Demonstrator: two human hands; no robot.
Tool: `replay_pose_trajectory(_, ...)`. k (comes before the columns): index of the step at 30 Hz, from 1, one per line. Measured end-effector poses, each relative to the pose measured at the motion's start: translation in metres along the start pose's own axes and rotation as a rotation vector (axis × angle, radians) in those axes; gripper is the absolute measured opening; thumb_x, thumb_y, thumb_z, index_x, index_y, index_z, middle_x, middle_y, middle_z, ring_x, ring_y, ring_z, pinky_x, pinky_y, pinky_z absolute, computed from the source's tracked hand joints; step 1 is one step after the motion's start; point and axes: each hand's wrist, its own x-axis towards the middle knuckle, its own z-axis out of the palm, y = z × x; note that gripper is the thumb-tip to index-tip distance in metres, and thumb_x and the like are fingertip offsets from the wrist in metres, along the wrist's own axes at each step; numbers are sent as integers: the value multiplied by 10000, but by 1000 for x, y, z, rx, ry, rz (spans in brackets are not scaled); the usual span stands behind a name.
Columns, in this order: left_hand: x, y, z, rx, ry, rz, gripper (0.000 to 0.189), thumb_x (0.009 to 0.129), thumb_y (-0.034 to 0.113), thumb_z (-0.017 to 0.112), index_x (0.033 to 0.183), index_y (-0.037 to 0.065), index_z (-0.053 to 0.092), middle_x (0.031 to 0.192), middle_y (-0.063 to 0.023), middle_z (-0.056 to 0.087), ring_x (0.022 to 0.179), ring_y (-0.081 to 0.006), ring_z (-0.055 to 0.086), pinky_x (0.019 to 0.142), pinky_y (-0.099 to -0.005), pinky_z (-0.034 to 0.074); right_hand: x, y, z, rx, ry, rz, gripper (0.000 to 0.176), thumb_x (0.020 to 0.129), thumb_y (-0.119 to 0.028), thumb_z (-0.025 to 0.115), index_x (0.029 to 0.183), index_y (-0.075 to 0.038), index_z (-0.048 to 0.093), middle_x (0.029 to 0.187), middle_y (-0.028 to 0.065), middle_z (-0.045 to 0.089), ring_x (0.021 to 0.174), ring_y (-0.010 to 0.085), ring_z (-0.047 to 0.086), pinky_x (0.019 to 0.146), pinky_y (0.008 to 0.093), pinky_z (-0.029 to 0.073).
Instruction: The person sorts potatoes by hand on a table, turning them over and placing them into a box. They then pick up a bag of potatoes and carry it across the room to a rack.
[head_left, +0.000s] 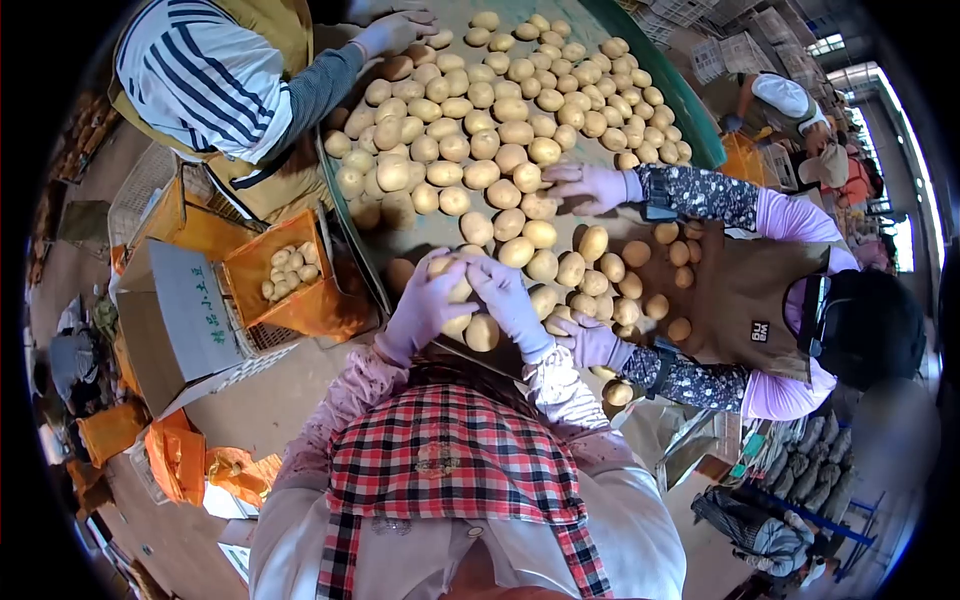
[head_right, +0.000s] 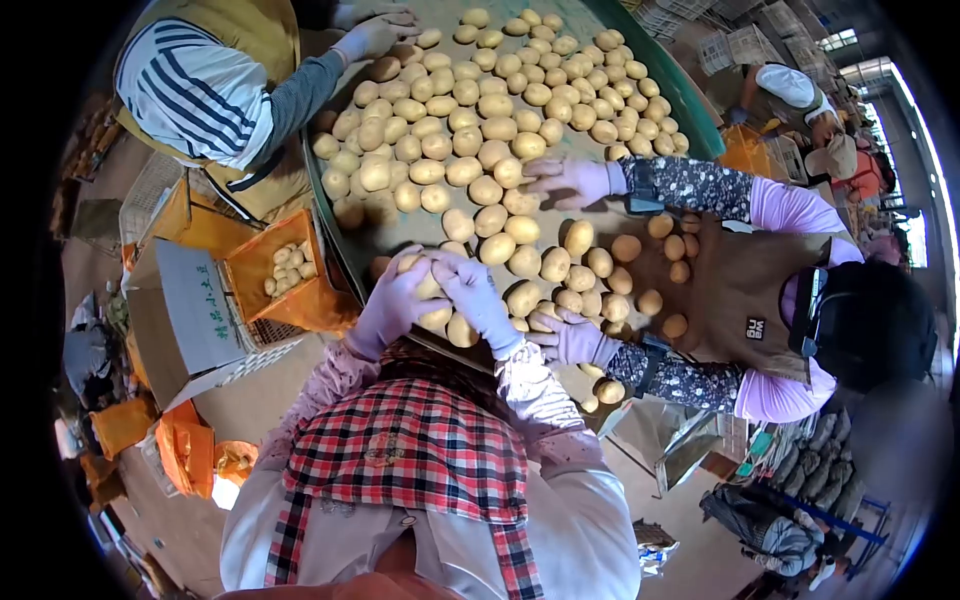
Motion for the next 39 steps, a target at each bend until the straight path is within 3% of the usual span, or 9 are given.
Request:
replay_pose_trajectory(2,-3,15,-2,-779,-25,-410,261,948,147,534,1203,118,580,1173,-74,574,1022,-198,583,826,-366,498,18,12,4,340,53,38,282,965,-246,559,1031,7,665,922,64,702,841,151,642,746,294,490)
replay_pose_trajectory(5,-17,-4,-13,-788,-36,-409,205,956,152,517,1149,108,566,1022,-45,589,881,-173,594,710,-350,510,79,12,11,-515,243,-310,196,889,-211,548,922,-38,633,918,159,629,840,368,602,762,428,482)
replay_pose_trajectory(10,-42,-28,-29,54,-59,144,373,918,22,518,1282,18,438,1036,-133,607,791,-223,622,726,-313,519,150,59,66,-1315,10,-330,443,789,-93,558,1228,-108,499,1126,162,559,937,363,591,806,463,484)
replay_pose_trajectory(14,-50,13,-28,-606,34,-163,283,976,156,426,1191,0,524,920,-121,625,750,-240,616,698,-313,516,148,58,64,-1048,-4,-96,437,770,-27,564,1198,-103,522,1088,161,574,997,338,589,799,423,508)
replay_pose_trajectory(21,-49,13,-27,-786,63,-296,263,951,116,455,1171,22,565,864,-77,599,799,-222,604,720,-356,527,46,51,-5,1120,-148,294,471,820,2,524,1288,-39,494,1290,141,527,1068,292,607,933,481,522)
replay_pose_trajectory(24,-50,26,-16,-802,74,-370,282,954,159,520,1201,26,554,894,-64,599,838,-205,599,736,-348,525,63,93,-43,873,135,410,258,860,-111,572,1103,-32,611,1002,101,652,746,217,643,771,370,550)
replay_pose_trajectory(26,-51,27,-13,-847,4,-434,326,935,174,594,1224,31,550,958,-42,600,894,-164,595,768,-324,518,80,68,-44,-28,278,87,183,848,-184,614,963,-44,640,880,62,658,624,202,611,676,337,510)
replay_pose_trajectory(32,-58,7,-7,-675,-198,-342,406,862,84,627,1248,-3,538,1025,-52,613,947,-143,592,811,-300,512,125,27,3,-1203,-83,172,439,772,-185,608,1209,-153,571,1149,174,594,1033,378,601,861,449,476)
replay_pose_trajectory(39,-66,14,-7,-705,-6,-371,320,892,127,580,1182,-10,580,863,-55,607,780,-160,578,723,-278,486,101,61,-63,94,-213,214,579,736,28,658,1300,-50,549,1144,100,640,989,213,634,837,310,523)
